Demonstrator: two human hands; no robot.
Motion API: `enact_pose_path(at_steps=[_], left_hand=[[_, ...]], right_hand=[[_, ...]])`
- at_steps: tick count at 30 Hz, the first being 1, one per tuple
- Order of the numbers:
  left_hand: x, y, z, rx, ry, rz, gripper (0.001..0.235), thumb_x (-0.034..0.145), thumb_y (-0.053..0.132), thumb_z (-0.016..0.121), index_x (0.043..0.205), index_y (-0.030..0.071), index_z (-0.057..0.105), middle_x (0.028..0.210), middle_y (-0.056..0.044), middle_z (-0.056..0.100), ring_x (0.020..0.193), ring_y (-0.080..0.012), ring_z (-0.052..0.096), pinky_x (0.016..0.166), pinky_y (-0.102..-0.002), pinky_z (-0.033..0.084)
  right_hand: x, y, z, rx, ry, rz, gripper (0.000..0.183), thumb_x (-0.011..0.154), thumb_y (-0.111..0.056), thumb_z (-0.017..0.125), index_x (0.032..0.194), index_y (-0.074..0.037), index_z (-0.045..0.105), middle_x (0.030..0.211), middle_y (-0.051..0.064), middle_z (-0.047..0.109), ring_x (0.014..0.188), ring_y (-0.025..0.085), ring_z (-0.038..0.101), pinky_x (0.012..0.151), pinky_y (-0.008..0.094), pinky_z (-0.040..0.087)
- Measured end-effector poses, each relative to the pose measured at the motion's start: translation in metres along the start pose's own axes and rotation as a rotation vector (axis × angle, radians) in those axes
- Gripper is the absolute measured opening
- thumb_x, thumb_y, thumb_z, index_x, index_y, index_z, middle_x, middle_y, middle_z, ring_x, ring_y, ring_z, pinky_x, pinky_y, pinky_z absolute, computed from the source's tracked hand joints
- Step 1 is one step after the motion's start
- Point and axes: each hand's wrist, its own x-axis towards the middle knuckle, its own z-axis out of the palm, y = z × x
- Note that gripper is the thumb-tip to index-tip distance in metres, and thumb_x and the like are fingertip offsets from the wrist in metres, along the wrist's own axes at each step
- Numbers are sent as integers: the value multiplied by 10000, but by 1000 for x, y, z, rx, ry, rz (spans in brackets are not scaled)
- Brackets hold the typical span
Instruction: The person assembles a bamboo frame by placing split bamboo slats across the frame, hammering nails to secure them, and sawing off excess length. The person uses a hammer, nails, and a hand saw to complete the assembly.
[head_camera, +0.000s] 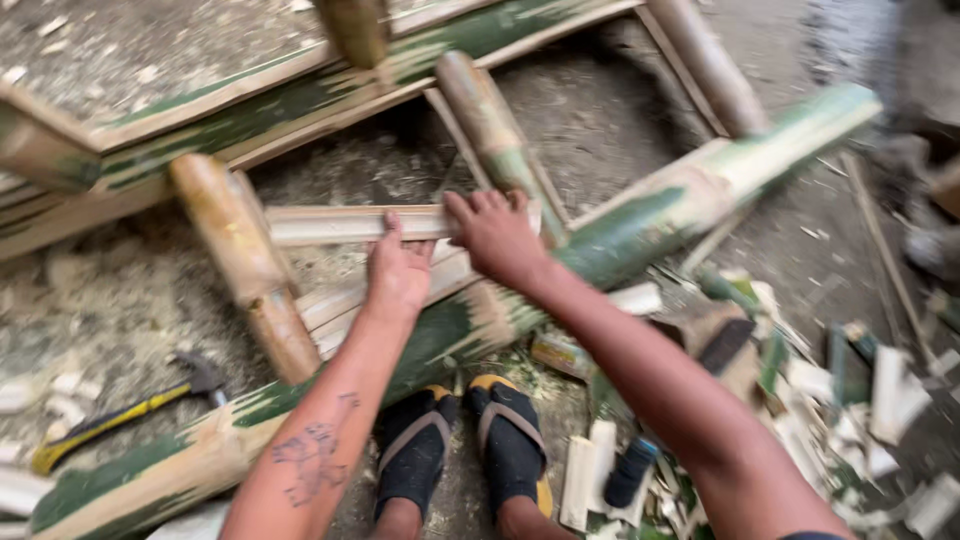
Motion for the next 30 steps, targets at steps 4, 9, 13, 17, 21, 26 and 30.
enact_pose_path(at_steps=[4, 9, 13, 17, 21, 26, 30], left_hand=[[-10, 34, -42, 600, 78, -166, 326, 1037, 253, 538, 1229, 0, 611, 1170, -240, 699, 1112, -422, 685, 900, -505, 595], [-21, 117, -80, 1675, 129, 566, 356, 1029, 364, 523, 1283, 163, 670, 1234, -59, 725, 1130, -263, 639, 932, -488, 472], [-10, 145, -109, 2166, -138, 918, 380, 982, 420, 591, 1233, 163, 712, 1265, -66, 721, 1354, -277, 492, 1186, -503, 200], [-9, 136, -117, 2271, -139, 857, 360, 1004, 398, 566, 1230, 164, 719, 1274, -32, 731, 1450, -215, 453, 1262, -508, 165], [-13, 135, -116, 2268, -169, 889, 368, 1044, 347, 550, 1286, 116, 702, 1313, -73, 693, 1421, -247, 478, 1262, -506, 181], [-32, 160, -122, 1762, -126, 1173, 368, 1006, 71, 520, 1337, -25, 650, 1414, -200, 611, 1393, -355, 511, 1192, -472, 379], [-84, 205, -160, 1442, 306, 1208, 269, 1030, 13, 514, 1252, -6, 665, 1263, -173, 682, 1171, -308, 647, 1007, -405, 526]], right_hand=[[59, 22, 46, 214, -183, -109, 568, 866, -394, 693, 1409, -254, 603, 1163, 153, 607, 1182, 341, 548, 980, 558, 347], [90, 33, 78, 156, -225, -200, 507, 923, -600, 619, 1266, -239, 713, 1115, 195, 604, 1150, 359, 544, 999, 552, 310], [92, 27, 86, 195, -169, -208, 506, 996, -602, 548, 1287, -222, 709, 1145, 202, 619, 1157, 363, 530, 1028, 559, 279], [73, 21, 82, 194, -143, -138, 508, 997, -557, 512, 1307, -195, 689, 1097, 174, 630, 1150, 330, 542, 1100, 508, 288], [70, 12, 74, 139, -187, -135, 475, 1037, -513, 506, 1330, -167, 646, 1126, 178, 619, 1165, 332, 541, 1139, 511, 256], [68, -40, 53, 80, 167, -344, 541, 998, -424, 597, 1401, -68, 538, 1275, 193, 571, 1233, 380, 508, 1128, 560, 223], [73, -141, 43, 186, -77, -556, 438, 1004, -328, 611, 1351, -65, 565, 1226, 174, 603, 1192, 340, 573, 1107, 580, 326]])
